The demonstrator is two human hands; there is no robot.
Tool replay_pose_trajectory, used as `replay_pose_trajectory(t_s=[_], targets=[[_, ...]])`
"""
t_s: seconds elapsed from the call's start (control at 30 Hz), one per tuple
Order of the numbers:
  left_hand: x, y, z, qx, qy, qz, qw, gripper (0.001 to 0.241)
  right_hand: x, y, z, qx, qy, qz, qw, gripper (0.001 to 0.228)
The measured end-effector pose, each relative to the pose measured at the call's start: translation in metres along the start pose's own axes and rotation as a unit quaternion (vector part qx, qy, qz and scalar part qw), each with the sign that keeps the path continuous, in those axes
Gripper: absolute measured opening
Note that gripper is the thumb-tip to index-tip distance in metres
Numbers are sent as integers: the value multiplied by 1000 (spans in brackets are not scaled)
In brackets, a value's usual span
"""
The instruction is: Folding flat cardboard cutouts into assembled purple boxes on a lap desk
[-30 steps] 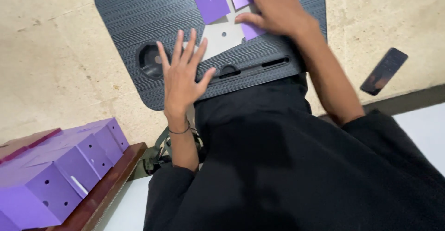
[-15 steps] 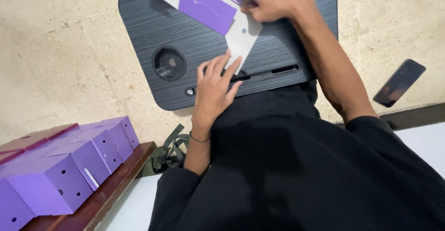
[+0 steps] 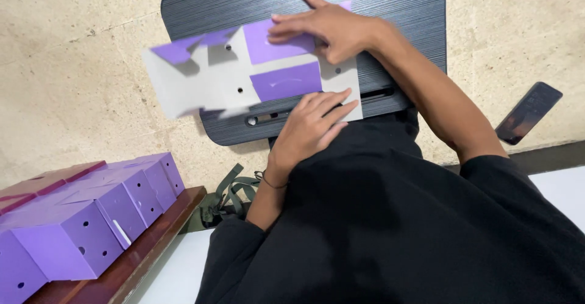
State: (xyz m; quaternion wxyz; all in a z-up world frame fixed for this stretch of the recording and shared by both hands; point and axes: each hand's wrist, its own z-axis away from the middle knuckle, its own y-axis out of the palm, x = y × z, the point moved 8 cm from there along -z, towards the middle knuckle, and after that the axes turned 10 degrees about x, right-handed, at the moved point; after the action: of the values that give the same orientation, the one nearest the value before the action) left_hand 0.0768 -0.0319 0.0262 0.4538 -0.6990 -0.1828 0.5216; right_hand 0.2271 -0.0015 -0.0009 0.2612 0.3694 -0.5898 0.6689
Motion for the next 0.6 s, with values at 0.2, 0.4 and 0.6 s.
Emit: replay_pose_trajectory(t_s=[0.2, 0.4, 0.6], targets=[[32, -26, 16, -88, -108, -37, 989, 43, 8, 5, -2, 45, -14, -72, 996, 108], [65, 5, 9, 41, -256, -149, 954, 62, 0, 4, 14, -20, 48, -60, 997, 93], [71, 4, -7, 66, -327, -208, 919, 67, 38, -12, 90, -262, 113, 65, 956, 36]])
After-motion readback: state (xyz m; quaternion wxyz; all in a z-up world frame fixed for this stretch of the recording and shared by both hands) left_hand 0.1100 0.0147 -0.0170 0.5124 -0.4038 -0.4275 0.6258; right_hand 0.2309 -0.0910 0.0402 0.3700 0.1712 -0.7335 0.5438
